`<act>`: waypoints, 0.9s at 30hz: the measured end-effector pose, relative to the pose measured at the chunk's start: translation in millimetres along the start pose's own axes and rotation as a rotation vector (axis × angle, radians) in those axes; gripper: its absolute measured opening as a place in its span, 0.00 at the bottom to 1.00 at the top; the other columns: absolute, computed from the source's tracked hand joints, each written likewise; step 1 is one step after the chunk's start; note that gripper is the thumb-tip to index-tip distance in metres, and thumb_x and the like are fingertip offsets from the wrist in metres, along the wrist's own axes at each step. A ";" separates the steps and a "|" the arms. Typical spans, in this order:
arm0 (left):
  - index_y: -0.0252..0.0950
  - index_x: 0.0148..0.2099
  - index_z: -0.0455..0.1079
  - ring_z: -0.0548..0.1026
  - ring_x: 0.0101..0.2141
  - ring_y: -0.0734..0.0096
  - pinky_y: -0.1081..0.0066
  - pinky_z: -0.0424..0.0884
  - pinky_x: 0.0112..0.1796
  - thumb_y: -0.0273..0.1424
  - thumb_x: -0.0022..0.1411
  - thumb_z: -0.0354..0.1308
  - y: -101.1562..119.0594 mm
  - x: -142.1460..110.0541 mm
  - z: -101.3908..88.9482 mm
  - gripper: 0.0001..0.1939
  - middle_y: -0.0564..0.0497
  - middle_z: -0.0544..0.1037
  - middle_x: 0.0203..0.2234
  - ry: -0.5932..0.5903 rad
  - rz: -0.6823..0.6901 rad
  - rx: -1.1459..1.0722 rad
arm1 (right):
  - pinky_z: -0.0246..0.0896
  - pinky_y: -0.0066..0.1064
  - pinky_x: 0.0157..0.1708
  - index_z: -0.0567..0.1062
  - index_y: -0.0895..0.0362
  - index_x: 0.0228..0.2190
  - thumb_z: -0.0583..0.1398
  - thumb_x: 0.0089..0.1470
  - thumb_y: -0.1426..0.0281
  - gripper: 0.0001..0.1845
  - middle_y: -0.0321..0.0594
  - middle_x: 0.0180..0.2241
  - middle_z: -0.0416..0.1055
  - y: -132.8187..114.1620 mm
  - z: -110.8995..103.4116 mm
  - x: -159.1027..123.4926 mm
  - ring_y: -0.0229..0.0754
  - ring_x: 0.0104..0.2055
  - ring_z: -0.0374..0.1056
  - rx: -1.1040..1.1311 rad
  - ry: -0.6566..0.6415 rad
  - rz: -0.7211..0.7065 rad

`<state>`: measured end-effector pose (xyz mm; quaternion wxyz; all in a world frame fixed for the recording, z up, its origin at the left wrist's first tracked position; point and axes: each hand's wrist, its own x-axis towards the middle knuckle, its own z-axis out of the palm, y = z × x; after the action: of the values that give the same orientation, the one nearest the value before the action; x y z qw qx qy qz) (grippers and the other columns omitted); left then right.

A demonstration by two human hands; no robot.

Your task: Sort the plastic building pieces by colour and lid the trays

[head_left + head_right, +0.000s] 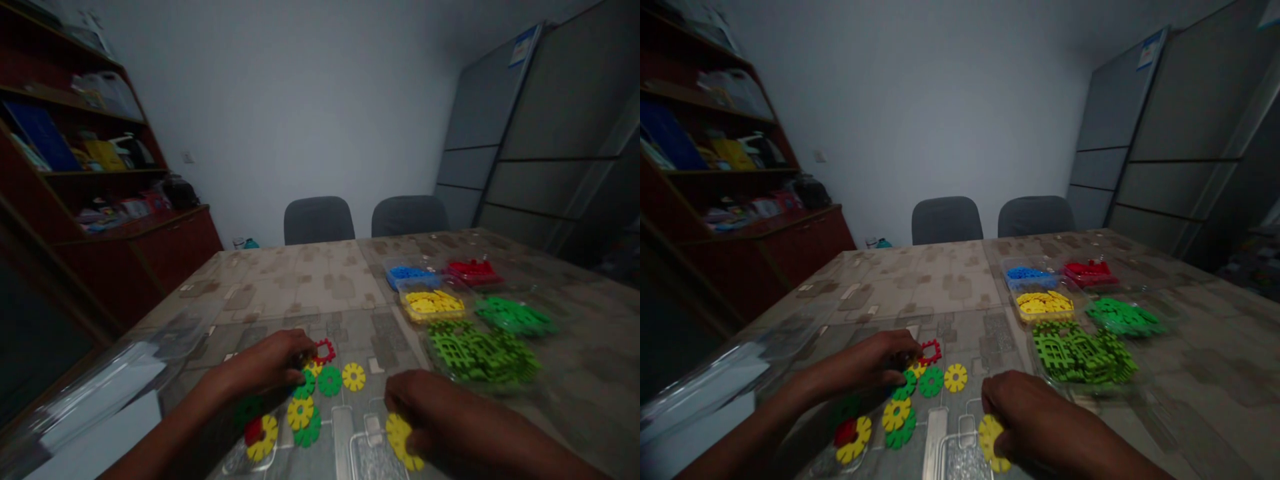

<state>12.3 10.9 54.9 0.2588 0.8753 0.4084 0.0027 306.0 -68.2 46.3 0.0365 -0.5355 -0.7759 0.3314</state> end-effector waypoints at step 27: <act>0.45 0.50 0.68 0.70 0.42 0.62 0.68 0.64 0.42 0.29 0.51 0.62 -7.1 0.4 7.5 0.22 0.52 0.70 0.43 -0.007 -0.021 -0.013 | 0.72 0.42 0.35 0.72 0.57 0.38 0.55 0.48 0.62 0.16 0.48 0.36 0.77 97.8 -105.0 28.4 0.50 0.34 0.75 0.304 0.794 -0.050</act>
<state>9.1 11.6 45.1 0.2659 0.8693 0.4166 -0.0004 416.1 26.1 65.3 0.4189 -0.5912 -0.6567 0.2089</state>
